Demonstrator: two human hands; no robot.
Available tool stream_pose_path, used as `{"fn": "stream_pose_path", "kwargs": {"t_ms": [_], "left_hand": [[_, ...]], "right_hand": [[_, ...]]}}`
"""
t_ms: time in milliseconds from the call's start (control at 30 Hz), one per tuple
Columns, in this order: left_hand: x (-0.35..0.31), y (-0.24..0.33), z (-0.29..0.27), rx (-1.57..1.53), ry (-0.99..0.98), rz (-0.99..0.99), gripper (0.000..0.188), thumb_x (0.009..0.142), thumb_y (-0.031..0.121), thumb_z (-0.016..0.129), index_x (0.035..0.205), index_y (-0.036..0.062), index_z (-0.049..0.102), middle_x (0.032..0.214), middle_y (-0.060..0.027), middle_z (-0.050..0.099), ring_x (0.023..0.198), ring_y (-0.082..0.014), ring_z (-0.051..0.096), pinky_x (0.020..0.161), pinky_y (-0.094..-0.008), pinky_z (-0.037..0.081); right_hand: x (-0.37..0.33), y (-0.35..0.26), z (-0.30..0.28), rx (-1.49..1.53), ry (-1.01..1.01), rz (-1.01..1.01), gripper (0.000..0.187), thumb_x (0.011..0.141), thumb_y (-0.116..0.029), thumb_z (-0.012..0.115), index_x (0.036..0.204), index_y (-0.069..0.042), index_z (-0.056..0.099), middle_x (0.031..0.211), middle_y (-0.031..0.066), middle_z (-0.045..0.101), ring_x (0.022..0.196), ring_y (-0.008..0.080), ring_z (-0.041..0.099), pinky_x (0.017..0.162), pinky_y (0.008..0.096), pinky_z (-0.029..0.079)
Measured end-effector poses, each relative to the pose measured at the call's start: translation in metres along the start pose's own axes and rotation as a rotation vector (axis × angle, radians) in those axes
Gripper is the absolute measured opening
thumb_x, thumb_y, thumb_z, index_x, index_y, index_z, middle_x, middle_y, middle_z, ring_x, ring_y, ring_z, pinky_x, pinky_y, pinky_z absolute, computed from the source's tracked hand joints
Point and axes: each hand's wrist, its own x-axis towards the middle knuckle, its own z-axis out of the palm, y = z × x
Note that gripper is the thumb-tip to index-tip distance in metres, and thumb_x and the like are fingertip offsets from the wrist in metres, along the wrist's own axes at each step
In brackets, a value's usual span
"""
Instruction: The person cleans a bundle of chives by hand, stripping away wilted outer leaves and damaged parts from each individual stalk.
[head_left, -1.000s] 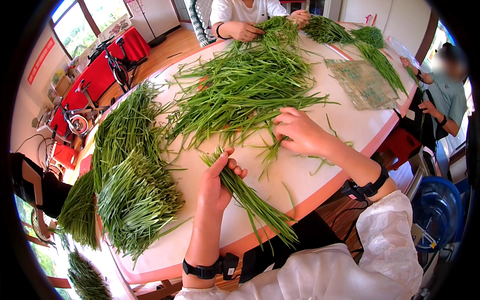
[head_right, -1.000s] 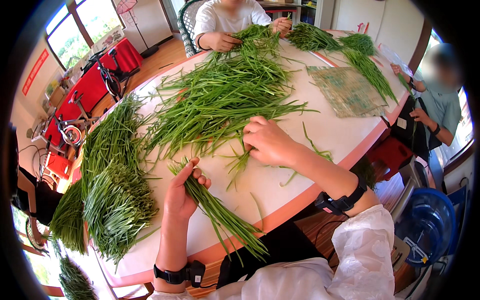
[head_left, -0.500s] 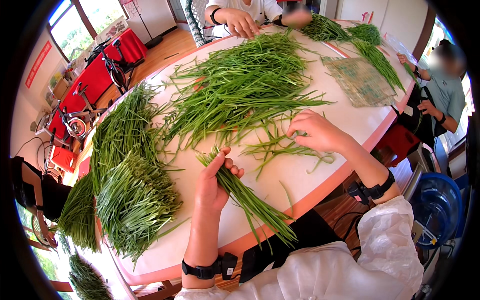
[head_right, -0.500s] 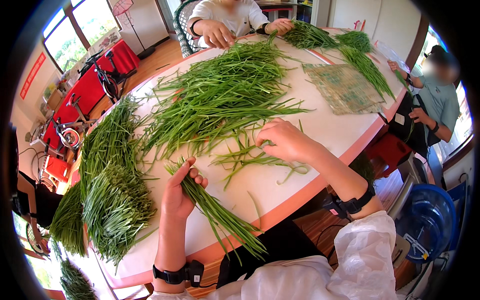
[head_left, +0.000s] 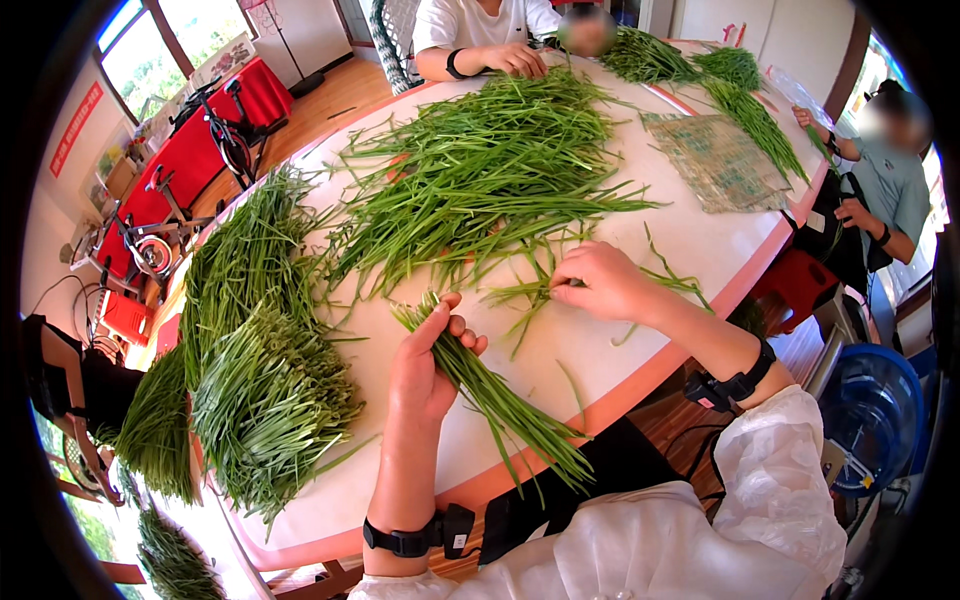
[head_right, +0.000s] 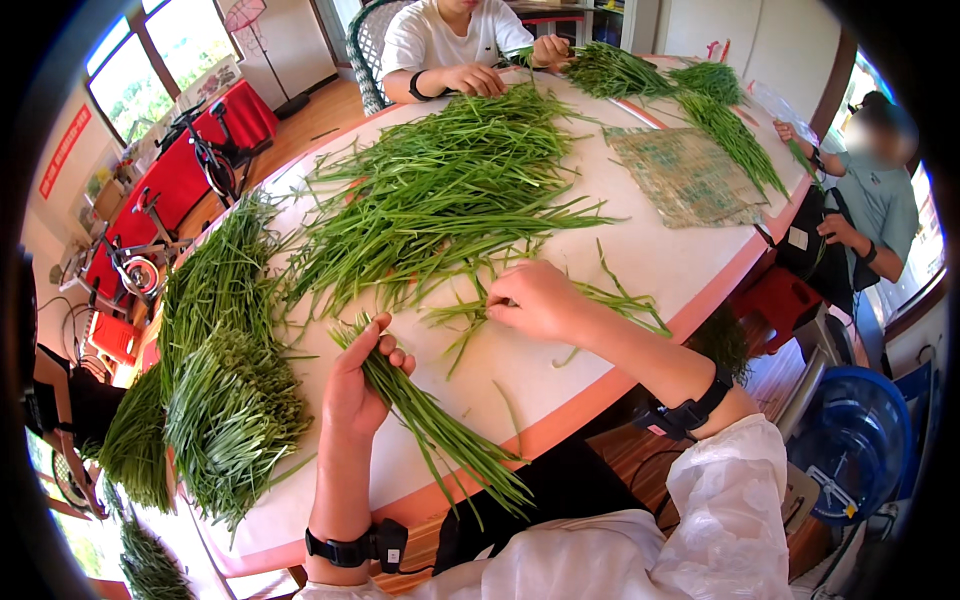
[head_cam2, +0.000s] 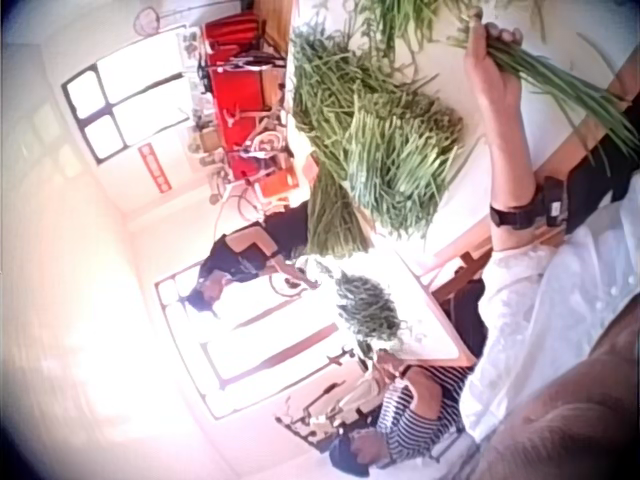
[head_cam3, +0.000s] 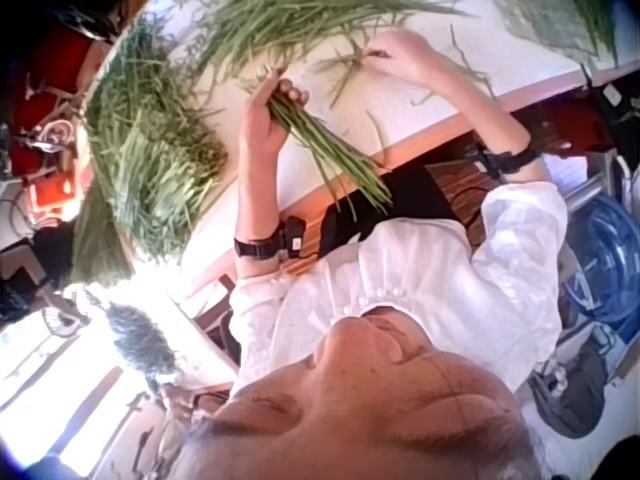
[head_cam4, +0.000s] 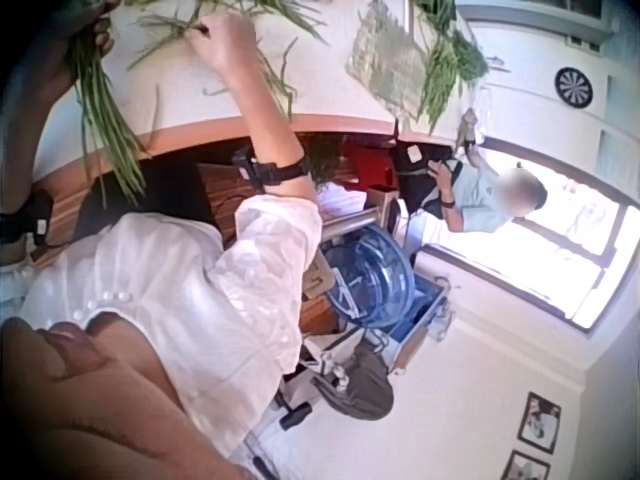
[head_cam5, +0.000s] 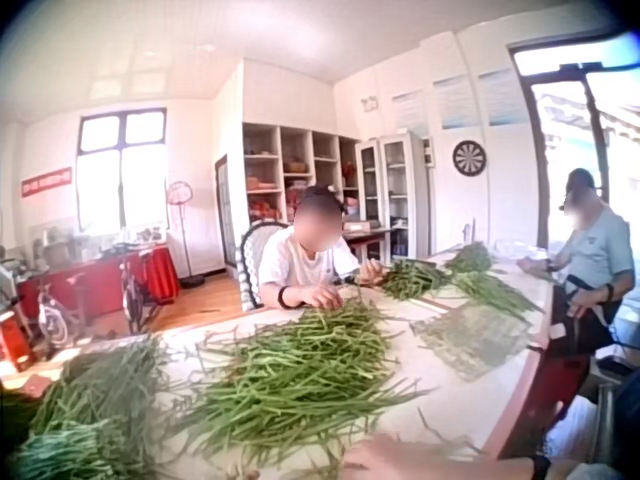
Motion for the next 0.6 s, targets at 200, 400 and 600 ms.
{"fn": "stream_pose_path", "kwargs": {"t_ms": [200, 400, 600], "left_hand": [[-0.0014, -0.0007, 0.0016, -0.021, -0.001, -0.008, 0.022, 0.090, 0.018, 0.047, 0.105, 0.0026, 0.046, 0.068, -0.0016, 0.046, 0.063, -0.0150, 0.049, 0.070, -0.0336, 0.045], [-0.0018, 0.0002, 0.0011, -0.012, -0.003, -0.003, 0.022, 0.090, 0.018, 0.048, 0.105, 0.0034, 0.046, 0.068, -0.0010, 0.046, 0.063, -0.0143, 0.049, 0.070, -0.0333, 0.046], [-0.0011, -0.0011, 0.0015, 0.018, 0.022, 0.000, 0.027, 0.089, 0.018, 0.049, 0.111, 0.0023, 0.045, 0.068, -0.0003, 0.045, 0.062, -0.0134, 0.049, 0.069, -0.0326, 0.046]], "right_hand": [[-0.0018, -0.0100, -0.0118, 0.369, 0.041, 0.242, 0.015, 0.077, -0.012, 0.063, 0.085, 0.001, 0.063, 0.068, 0.0029, 0.060, 0.061, 0.0052, 0.051, 0.055, 0.0220, 0.041], [0.0009, -0.0066, -0.0093, 0.522, 0.000, 0.243, 0.015, 0.079, -0.012, 0.063, 0.081, 0.003, 0.061, 0.068, 0.0015, 0.059, 0.063, 0.0049, 0.050, 0.056, 0.0215, 0.041], [0.0048, -0.0162, -0.0054, 0.799, -0.001, 0.253, 0.016, 0.082, -0.014, 0.061, 0.085, 0.002, 0.060, 0.073, 0.0021, 0.060, 0.066, 0.0062, 0.053, 0.060, 0.0210, 0.043]]}}
